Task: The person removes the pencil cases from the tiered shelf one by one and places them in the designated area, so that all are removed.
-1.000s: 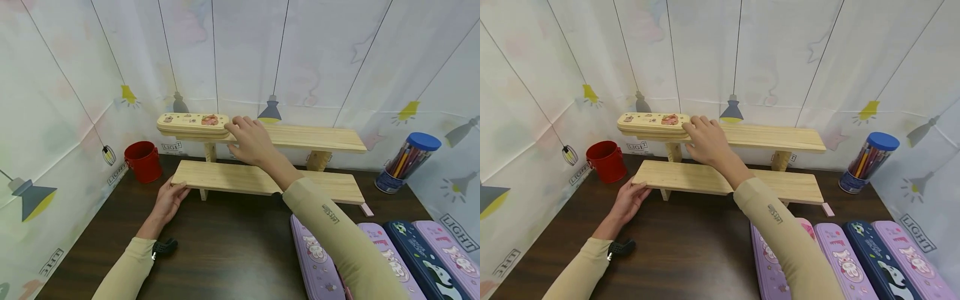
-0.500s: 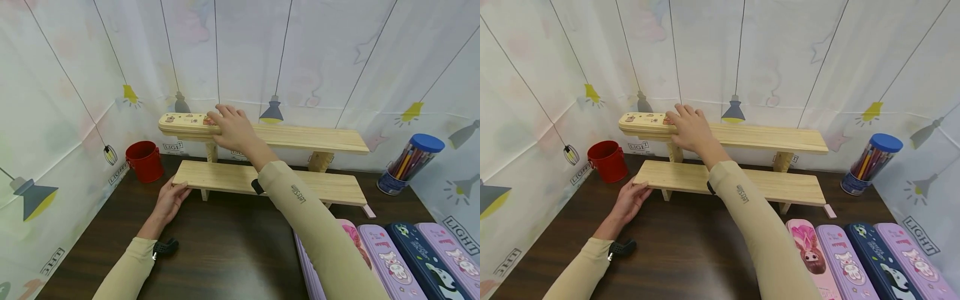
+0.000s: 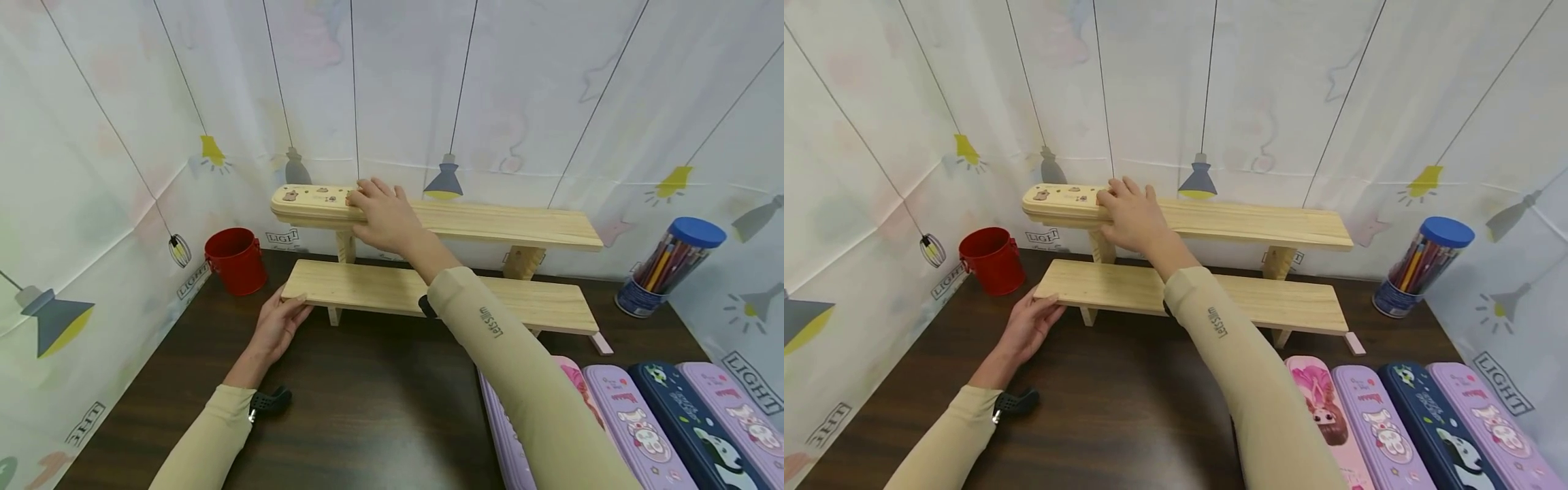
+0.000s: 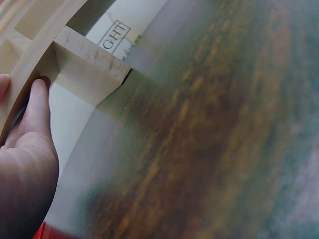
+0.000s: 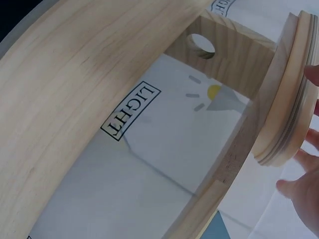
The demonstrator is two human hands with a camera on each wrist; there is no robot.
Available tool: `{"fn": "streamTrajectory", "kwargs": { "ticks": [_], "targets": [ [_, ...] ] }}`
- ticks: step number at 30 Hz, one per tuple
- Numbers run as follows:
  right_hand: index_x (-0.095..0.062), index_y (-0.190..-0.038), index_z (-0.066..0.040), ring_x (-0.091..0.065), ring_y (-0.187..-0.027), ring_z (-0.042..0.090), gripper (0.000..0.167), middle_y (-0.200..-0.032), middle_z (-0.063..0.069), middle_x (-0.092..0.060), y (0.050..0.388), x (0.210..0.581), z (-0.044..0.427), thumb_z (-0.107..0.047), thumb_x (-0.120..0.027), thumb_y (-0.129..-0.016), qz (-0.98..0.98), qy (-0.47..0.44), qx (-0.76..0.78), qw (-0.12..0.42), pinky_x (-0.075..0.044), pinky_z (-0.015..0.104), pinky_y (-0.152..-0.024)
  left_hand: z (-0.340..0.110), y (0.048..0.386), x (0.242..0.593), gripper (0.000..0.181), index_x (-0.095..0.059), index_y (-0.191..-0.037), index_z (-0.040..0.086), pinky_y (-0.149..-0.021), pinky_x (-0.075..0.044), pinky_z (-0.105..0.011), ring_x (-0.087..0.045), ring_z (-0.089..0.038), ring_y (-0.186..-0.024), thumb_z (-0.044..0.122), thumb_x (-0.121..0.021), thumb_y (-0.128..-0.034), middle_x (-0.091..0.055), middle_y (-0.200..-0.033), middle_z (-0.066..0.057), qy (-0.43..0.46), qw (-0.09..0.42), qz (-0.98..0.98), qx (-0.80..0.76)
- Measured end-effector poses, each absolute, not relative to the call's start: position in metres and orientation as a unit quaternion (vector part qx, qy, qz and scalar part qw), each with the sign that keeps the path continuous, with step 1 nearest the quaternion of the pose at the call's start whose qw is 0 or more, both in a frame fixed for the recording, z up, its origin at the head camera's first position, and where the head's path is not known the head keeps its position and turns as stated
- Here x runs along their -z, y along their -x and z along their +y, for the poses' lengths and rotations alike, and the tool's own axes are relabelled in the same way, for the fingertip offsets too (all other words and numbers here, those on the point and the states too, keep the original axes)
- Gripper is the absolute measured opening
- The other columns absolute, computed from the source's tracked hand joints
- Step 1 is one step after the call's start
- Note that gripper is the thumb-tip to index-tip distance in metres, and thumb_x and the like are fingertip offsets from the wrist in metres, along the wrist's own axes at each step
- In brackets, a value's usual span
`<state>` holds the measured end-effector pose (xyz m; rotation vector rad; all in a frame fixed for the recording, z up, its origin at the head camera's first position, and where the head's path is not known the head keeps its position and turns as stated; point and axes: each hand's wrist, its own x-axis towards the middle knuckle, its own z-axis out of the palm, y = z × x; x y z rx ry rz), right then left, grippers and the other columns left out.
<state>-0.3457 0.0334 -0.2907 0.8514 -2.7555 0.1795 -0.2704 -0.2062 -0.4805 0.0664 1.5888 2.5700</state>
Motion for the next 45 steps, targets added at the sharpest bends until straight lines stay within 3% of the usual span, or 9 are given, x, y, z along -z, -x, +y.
{"fn": "streamTrajectory", "kwargs": {
  "ticks": [4, 9, 11, 15, 19, 27, 33, 40, 45],
  "targets": [
    [-0.053, -0.118, -0.02, -0.039, -0.143, 0.034, 0.027, -0.143, 0.008, -0.05, 0.344, 0.29, 0.035, -0.035, -0.057, -0.096, -0.948, -0.286, -0.062, 0.124, -0.028, 0.07, -0.115, -0.206, 0.27, 0.482, 0.073, -0.014, -0.16, 0.016, -0.106, -0.049, -0.025, -0.043, -0.024, -0.142, 0.009, -0.056, -0.1012, -0.025, -0.16, -0.015, -0.022, 0.06, 0.523, -0.85],
    [-0.05, -0.124, -0.021, -0.056, -0.113, 0.029, 0.031, -0.111, 0.003, -0.059, 0.341, 0.289, 0.037, -0.036, -0.053, -0.097, -0.946, -0.288, -0.002, 0.152, -0.043, 0.056, -0.094, -0.205, 0.27, 0.483, 0.073, -0.013, -0.16, 0.016, -0.106, -0.049, -0.024, -0.043, -0.023, -0.142, 0.008, -0.055, -0.1014, -0.024, -0.161, -0.015, -0.026, 0.062, 0.521, -0.851],
    [-0.048, -0.131, -0.024, -0.055, -0.11, 0.03, 0.036, -0.112, 0.004, -0.06, 0.34, 0.289, 0.038, -0.038, -0.05, -0.098, -0.944, -0.284, 0.033, 0.164, -0.044, 0.053, -0.087, -0.205, 0.269, 0.482, 0.073, -0.012, -0.16, 0.016, -0.106, -0.049, -0.025, -0.043, -0.023, -0.142, 0.008, -0.055, -0.1016, -0.024, -0.161, -0.015, -0.028, 0.063, 0.522, -0.85],
    [-0.041, -0.147, -0.035, -0.052, -0.117, 0.031, 0.049, -0.124, 0.008, -0.061, 0.338, 0.287, 0.04, -0.041, -0.044, -0.099, -0.943, -0.281, 0.079, 0.161, -0.044, 0.053, -0.088, -0.204, 0.269, 0.48, 0.073, -0.013, -0.16, 0.016, -0.106, -0.049, -0.025, -0.044, -0.023, -0.141, 0.008, -0.055, -0.1015, -0.025, -0.161, -0.015, -0.029, 0.062, 0.525, -0.848],
    [-0.037, -0.151, -0.04, -0.05, -0.114, 0.03, 0.053, -0.127, 0.01, -0.059, 0.336, 0.282, 0.043, -0.042, -0.045, -0.098, -0.947, -0.28, 0.079, 0.137, -0.044, 0.05, -0.087, -0.203, 0.27, 0.479, 0.073, -0.013, -0.16, 0.016, -0.106, -0.049, -0.025, -0.044, -0.022, -0.141, 0.009, -0.055, -0.1014, -0.025, -0.161, -0.015, -0.027, 0.065, 0.524, -0.849],
    [-0.048, -0.145, -0.037, -0.053, -0.11, 0.028, 0.052, -0.125, 0.008, -0.059, 0.33, 0.27, 0.048, -0.038, -0.052, -0.093, -0.954, -0.282, 0.034, 0.091, -0.045, 0.049, -0.089, -0.204, 0.271, 0.481, 0.073, -0.012, -0.16, 0.015, -0.106, -0.049, -0.025, -0.041, -0.025, -0.143, 0.008, -0.055, -0.1012, -0.023, -0.161, -0.015, -0.027, 0.066, 0.519, -0.852],
    [-0.052, -0.139, -0.027, -0.058, -0.1, 0.025, 0.048, -0.117, 0.012, -0.056, 0.324, 0.267, 0.054, -0.03, -0.057, -0.091, -0.956, -0.287, -0.053, 0.04, -0.052, 0.043, -0.083, -0.204, 0.271, 0.481, 0.074, -0.012, -0.16, 0.015, -0.107, -0.048, -0.026, -0.038, -0.026, -0.144, 0.008, -0.056, -0.1007, -0.023, -0.162, -0.015, -0.027, 0.068, 0.517, -0.853],
    [-0.043, -0.148, -0.027, -0.055, -0.1, 0.024, 0.066, -0.114, 0.01, -0.056, 0.317, 0.264, 0.065, -0.028, -0.062, -0.085, -0.955, -0.289, -0.071, 0.012, -0.05, 0.038, -0.085, -0.206, 0.271, 0.48, 0.073, -0.013, -0.16, 0.015, -0.106, -0.049, -0.025, -0.042, -0.024, -0.142, 0.009, -0.055, -0.1015, -0.024, -0.161, -0.015, -0.027, 0.065, 0.527, -0.847],
    [-0.044, -0.144, -0.03, -0.055, -0.099, 0.023, 0.071, -0.111, 0.007, -0.06, 0.313, 0.264, 0.072, -0.027, -0.065, -0.076, -0.956, -0.287, -0.05, 0.021, -0.05, 0.039, -0.078, -0.208, 0.272, 0.48, 0.074, -0.011, -0.16, 0.015, -0.106, -0.048, -0.025, -0.039, -0.026, -0.144, 0.009, -0.055, -0.1014, -0.022, -0.162, -0.015, -0.032, 0.067, 0.527, -0.847]
  ]
}}
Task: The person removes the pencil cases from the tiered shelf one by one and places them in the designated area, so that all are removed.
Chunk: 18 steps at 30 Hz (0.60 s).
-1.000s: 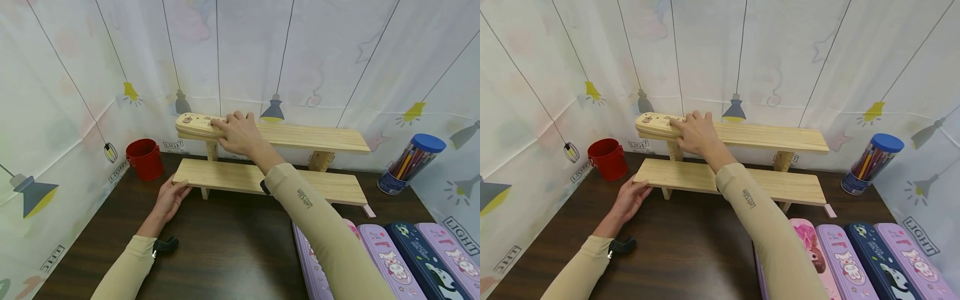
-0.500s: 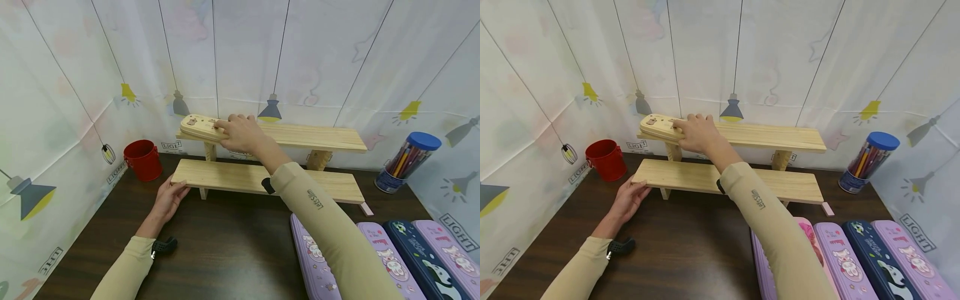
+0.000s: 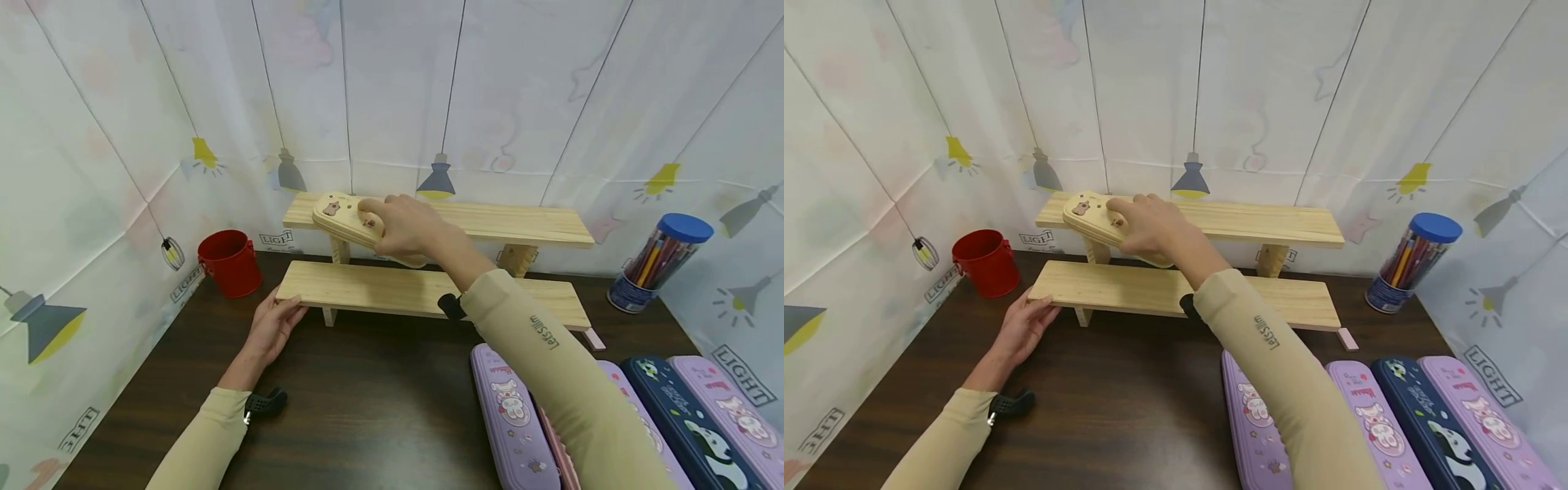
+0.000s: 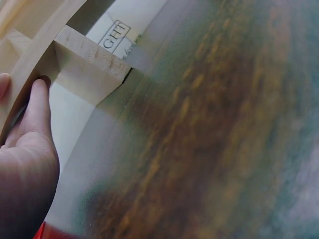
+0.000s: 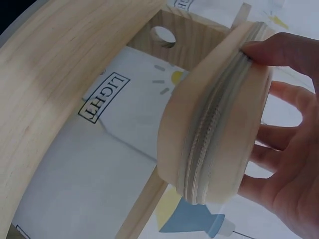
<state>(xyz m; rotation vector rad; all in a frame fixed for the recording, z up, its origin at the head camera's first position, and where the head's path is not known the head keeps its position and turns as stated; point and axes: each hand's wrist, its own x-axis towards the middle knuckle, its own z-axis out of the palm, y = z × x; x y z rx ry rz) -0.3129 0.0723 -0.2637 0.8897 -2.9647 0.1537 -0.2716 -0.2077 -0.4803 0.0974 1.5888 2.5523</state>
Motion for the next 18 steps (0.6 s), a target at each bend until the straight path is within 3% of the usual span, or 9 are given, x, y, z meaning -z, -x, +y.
{"fn": "streamTrajectory", "kwargs": {
  "ticks": [11, 15, 18],
  "targets": [
    [-0.043, -0.145, -0.033, -0.058, -0.08, 0.016, 0.07, -0.096, -0.001, -0.061, 0.293, 0.276, 0.097, -0.032, -0.066, -0.079, -0.953, -0.298, -0.039, 0.045, -0.047, 0.033, -0.058, -0.21, 0.272, 0.483, 0.076, -0.01, -0.161, 0.015, -0.106, -0.049, -0.024, -0.039, -0.026, -0.144, 0.012, -0.058, -0.1006, -0.021, -0.163, -0.015, -0.026, 0.065, 0.532, -0.844],
    [-0.039, -0.148, -0.032, -0.057, -0.078, 0.017, 0.076, -0.101, 0.001, -0.06, 0.28, 0.284, 0.104, -0.032, -0.068, -0.078, -0.955, -0.291, -0.053, 0.027, -0.045, 0.031, -0.056, -0.211, 0.272, 0.483, 0.075, -0.01, -0.161, 0.015, -0.106, -0.048, -0.025, -0.038, -0.027, -0.145, 0.011, -0.057, -0.1012, -0.021, -0.163, -0.015, -0.031, 0.066, 0.535, -0.841],
    [-0.036, -0.15, -0.029, -0.058, -0.082, 0.019, 0.083, -0.116, 0.004, -0.06, 0.269, 0.291, 0.108, -0.032, -0.07, -0.074, -0.956, -0.287, -0.063, 0.019, -0.047, 0.032, -0.058, -0.213, 0.272, 0.482, 0.076, -0.009, -0.161, 0.015, -0.107, -0.047, -0.025, -0.038, -0.026, -0.145, 0.01, -0.056, -0.1014, -0.02, -0.163, -0.015, -0.032, 0.07, 0.534, -0.842]
  ]
}}
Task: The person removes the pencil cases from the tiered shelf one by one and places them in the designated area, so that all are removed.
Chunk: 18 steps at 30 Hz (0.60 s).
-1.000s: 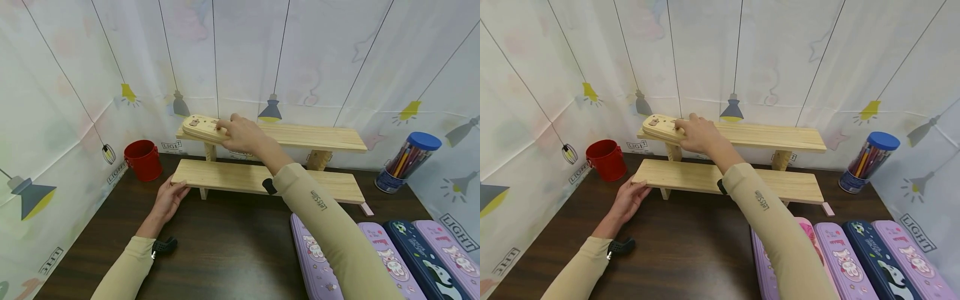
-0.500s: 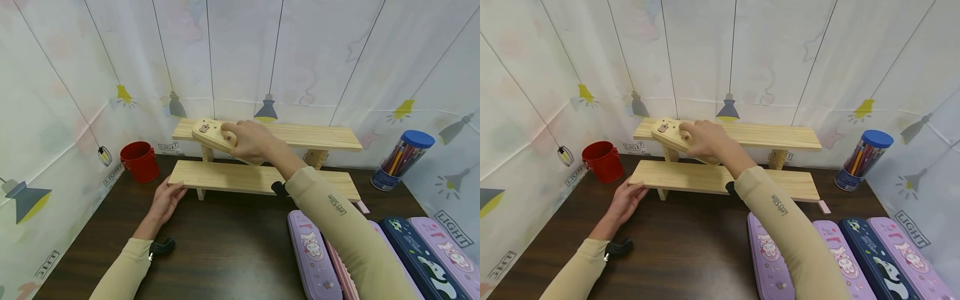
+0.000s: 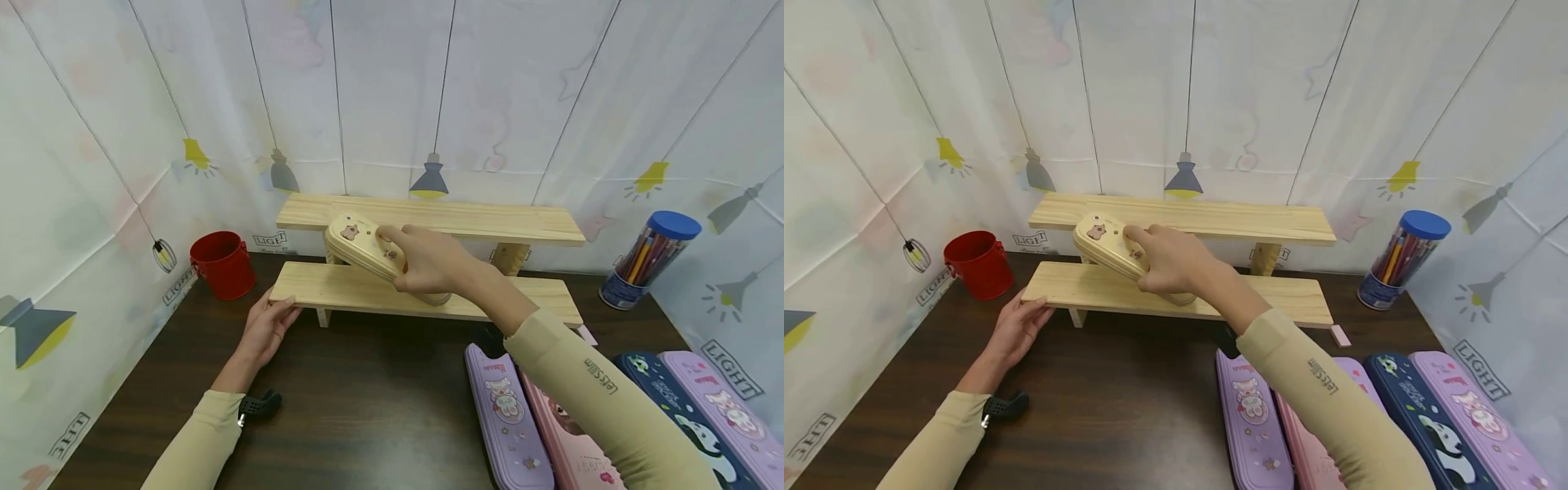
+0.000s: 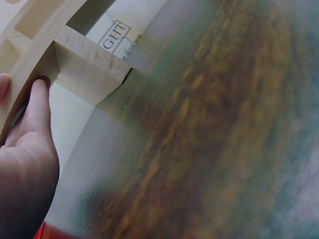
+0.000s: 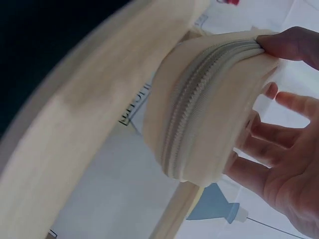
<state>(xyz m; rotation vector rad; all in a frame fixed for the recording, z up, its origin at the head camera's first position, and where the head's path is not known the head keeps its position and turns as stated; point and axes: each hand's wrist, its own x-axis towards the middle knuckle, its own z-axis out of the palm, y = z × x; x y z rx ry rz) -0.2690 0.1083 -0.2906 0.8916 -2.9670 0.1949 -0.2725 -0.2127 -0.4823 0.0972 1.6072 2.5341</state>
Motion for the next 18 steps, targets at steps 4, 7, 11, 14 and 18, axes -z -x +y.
{"fn": "streamTrajectory", "kwargs": {
  "ticks": [4, 7, 11, 14, 18],
  "targets": [
    [-0.035, -0.152, -0.026, -0.059, -0.084, 0.019, 0.088, -0.125, 0.007, -0.059, 0.254, 0.301, 0.114, -0.032, -0.072, -0.072, -0.956, -0.285, -0.072, 0.019, -0.05, 0.034, -0.062, -0.214, 0.273, 0.482, 0.075, -0.009, -0.161, 0.015, -0.107, -0.047, -0.026, -0.045, -0.02, -0.14, 0.009, -0.054, -0.102, -0.02, -0.163, -0.015, -0.031, 0.074, 0.529, -0.845],
    [-0.035, -0.152, -0.025, -0.058, -0.078, 0.018, 0.087, -0.115, 0.006, -0.06, 0.242, 0.307, 0.118, -0.034, -0.073, -0.074, -0.957, -0.28, -0.08, 0.011, -0.05, 0.032, -0.062, -0.213, 0.273, 0.482, 0.074, -0.009, -0.161, 0.015, -0.107, -0.048, -0.025, -0.051, -0.015, -0.134, 0.009, -0.054, -0.1022, -0.02, -0.162, -0.015, -0.032, 0.076, 0.526, -0.847],
    [-0.036, -0.151, -0.028, -0.057, -0.072, 0.015, 0.083, -0.104, 0.005, -0.058, 0.225, 0.315, 0.123, -0.038, -0.073, -0.078, -0.958, -0.272, -0.087, 0.003, -0.047, 0.028, -0.057, -0.212, 0.273, 0.483, 0.075, -0.009, -0.16, 0.015, -0.106, -0.048, -0.025, -0.052, -0.014, -0.132, 0.01, -0.056, -0.1013, -0.02, -0.162, -0.015, -0.032, 0.076, 0.526, -0.846],
    [-0.038, -0.15, -0.028, -0.056, -0.072, 0.012, 0.082, -0.103, 0.004, -0.059, 0.213, 0.322, 0.128, -0.039, -0.073, -0.077, -0.957, -0.275, -0.095, 0.012, -0.045, 0.025, -0.057, -0.212, 0.273, 0.483, 0.077, -0.009, -0.161, 0.015, -0.107, -0.048, -0.025, -0.049, -0.017, -0.137, 0.011, -0.057, -0.101, -0.019, -0.163, -0.015, -0.032, 0.074, 0.53, -0.844],
    [-0.041, -0.15, -0.027, -0.052, -0.069, 0.01, 0.083, -0.098, 0.003, -0.059, 0.195, 0.334, 0.134, -0.038, -0.075, -0.075, -0.955, -0.271, -0.118, 0.009, -0.043, 0.023, -0.056, -0.213, 0.272, 0.482, 0.077, -0.008, -0.161, 0.015, -0.107, -0.048, -0.024, -0.042, -0.02, -0.142, 0.012, -0.056, -0.1014, -0.017, -0.164, -0.014, -0.033, 0.073, 0.535, -0.841]
  ]
}}
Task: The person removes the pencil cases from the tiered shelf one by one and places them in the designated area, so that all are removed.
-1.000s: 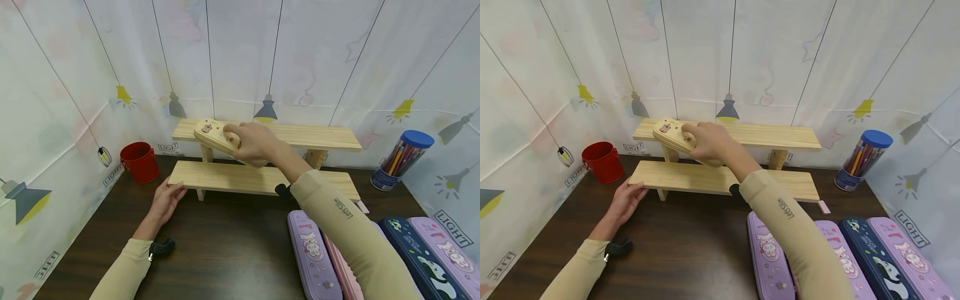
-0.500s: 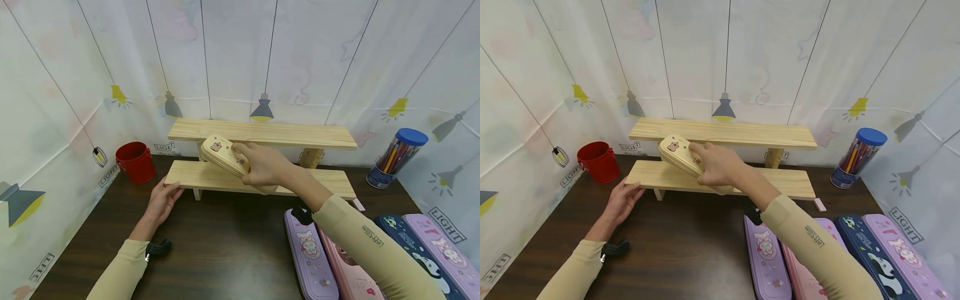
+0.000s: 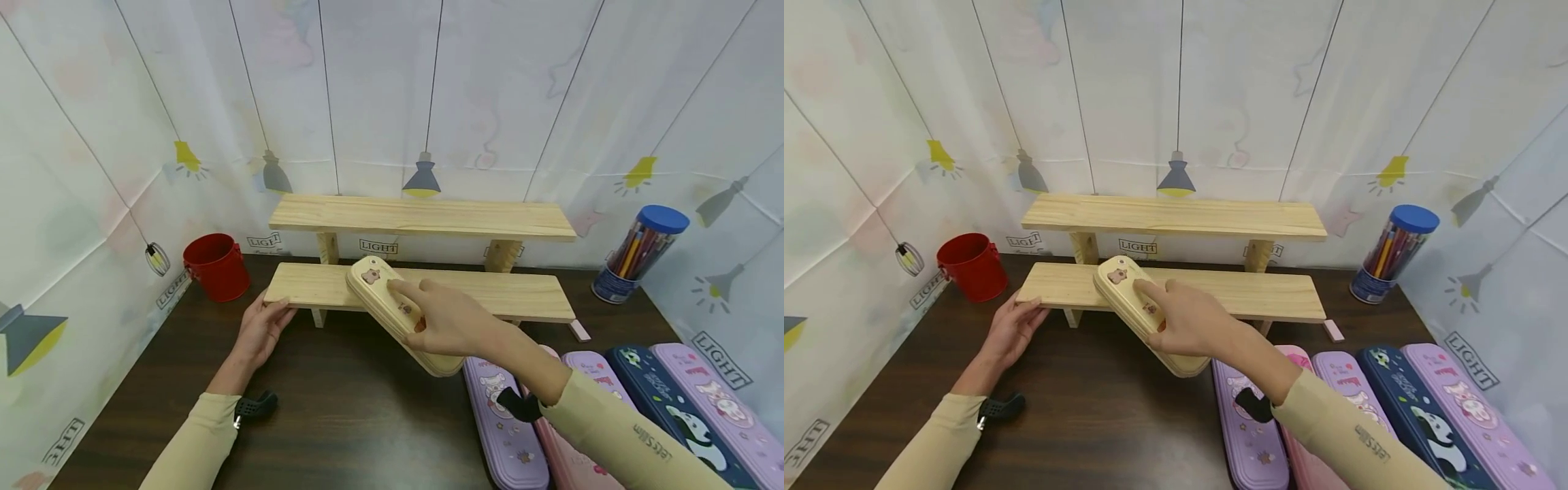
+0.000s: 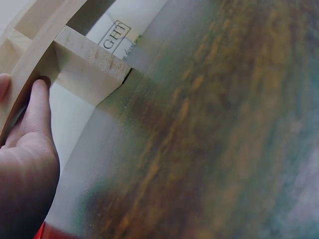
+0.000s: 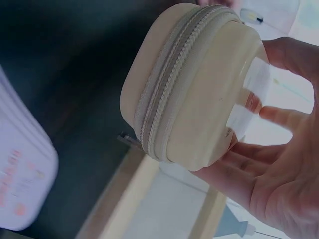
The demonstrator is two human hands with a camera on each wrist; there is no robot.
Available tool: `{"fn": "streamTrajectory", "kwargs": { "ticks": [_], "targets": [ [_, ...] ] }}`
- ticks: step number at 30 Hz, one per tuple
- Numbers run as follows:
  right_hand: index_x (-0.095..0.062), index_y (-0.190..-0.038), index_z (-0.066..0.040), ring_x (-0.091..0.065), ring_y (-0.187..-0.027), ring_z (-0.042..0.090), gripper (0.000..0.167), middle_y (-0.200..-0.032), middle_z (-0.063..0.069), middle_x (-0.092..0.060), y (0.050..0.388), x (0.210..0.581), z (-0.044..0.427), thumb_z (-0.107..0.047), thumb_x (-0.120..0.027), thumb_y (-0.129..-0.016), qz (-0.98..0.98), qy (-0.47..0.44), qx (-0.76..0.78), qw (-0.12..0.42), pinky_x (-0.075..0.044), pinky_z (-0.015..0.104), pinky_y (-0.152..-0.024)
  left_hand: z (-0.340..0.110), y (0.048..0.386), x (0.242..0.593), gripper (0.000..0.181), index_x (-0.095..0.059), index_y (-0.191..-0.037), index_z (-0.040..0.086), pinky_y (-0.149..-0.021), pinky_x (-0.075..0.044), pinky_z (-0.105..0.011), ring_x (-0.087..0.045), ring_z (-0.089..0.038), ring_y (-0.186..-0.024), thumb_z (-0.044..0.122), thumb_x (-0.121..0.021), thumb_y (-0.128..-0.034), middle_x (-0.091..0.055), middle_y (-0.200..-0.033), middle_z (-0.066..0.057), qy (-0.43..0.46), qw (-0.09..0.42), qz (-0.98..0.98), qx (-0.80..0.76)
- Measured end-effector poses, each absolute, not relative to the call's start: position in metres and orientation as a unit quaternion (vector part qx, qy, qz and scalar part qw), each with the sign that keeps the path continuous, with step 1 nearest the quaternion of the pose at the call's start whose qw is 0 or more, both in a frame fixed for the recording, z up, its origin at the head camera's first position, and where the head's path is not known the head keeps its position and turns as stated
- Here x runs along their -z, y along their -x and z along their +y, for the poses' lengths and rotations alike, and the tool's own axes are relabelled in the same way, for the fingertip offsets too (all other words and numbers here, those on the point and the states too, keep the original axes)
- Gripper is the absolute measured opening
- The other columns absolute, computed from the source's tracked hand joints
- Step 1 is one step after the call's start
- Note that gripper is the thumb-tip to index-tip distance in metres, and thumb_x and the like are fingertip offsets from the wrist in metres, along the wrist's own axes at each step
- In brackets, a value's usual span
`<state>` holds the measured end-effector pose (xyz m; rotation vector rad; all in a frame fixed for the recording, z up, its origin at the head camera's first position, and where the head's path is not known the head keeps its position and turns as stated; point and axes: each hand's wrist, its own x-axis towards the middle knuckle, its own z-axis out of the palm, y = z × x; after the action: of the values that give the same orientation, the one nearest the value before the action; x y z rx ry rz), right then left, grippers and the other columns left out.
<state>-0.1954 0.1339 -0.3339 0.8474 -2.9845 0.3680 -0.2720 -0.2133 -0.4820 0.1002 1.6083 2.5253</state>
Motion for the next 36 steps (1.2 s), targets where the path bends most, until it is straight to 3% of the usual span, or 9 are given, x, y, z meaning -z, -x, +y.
{"fn": "streamTrajectory", "kwargs": {
  "ticks": [11, 16, 26, 36],
  "targets": [
    [-0.041, -0.15, -0.033, -0.05, -0.063, 0.01, 0.086, -0.094, 0.002, -0.056, 0.15, 0.364, 0.146, -0.042, -0.08, -0.075, -0.965, -0.209, -0.152, -0.038, -0.041, 0.023, -0.049, -0.213, 0.272, 0.483, 0.077, -0.008, -0.161, 0.015, -0.106, -0.048, -0.023, -0.046, -0.016, -0.14, 0.013, -0.057, -0.1015, -0.017, -0.164, -0.015, -0.035, 0.075, 0.542, -0.836],
    [-0.043, -0.149, -0.031, -0.048, -0.061, 0.008, 0.084, -0.091, 0.0, -0.055, 0.133, 0.373, 0.151, -0.042, -0.081, -0.075, -0.963, -0.212, -0.162, -0.048, -0.039, 0.022, -0.047, -0.213, 0.272, 0.483, 0.075, -0.009, -0.16, 0.015, -0.106, -0.048, -0.023, -0.046, -0.017, -0.14, 0.013, -0.056, -0.1018, -0.019, -0.164, -0.016, -0.044, 0.073, 0.538, -0.839],
    [-0.048, -0.144, -0.023, -0.049, -0.062, 0.016, 0.075, -0.088, 0.011, -0.058, 0.117, 0.388, 0.156, -0.037, -0.078, -0.076, -0.966, -0.166, -0.186, -0.071, -0.038, 0.029, -0.045, -0.214, 0.27, 0.484, 0.074, -0.009, -0.16, 0.015, -0.108, -0.047, -0.024, -0.046, -0.015, -0.139, 0.013, -0.054, -0.1026, -0.019, -0.164, -0.015, -0.039, 0.075, 0.537, -0.839],
    [-0.048, -0.142, -0.024, -0.053, -0.064, 0.023, 0.068, -0.102, 0.023, -0.06, 0.109, 0.394, 0.152, -0.04, -0.074, -0.08, -0.974, -0.126, -0.16, -0.097, -0.045, 0.036, -0.048, -0.212, 0.271, 0.482, 0.075, -0.009, -0.16, 0.015, -0.105, -0.049, -0.022, -0.05, -0.013, -0.136, 0.013, -0.056, -0.102, -0.02, -0.164, -0.016, -0.04, 0.074, 0.538, -0.839]
  ]
}}
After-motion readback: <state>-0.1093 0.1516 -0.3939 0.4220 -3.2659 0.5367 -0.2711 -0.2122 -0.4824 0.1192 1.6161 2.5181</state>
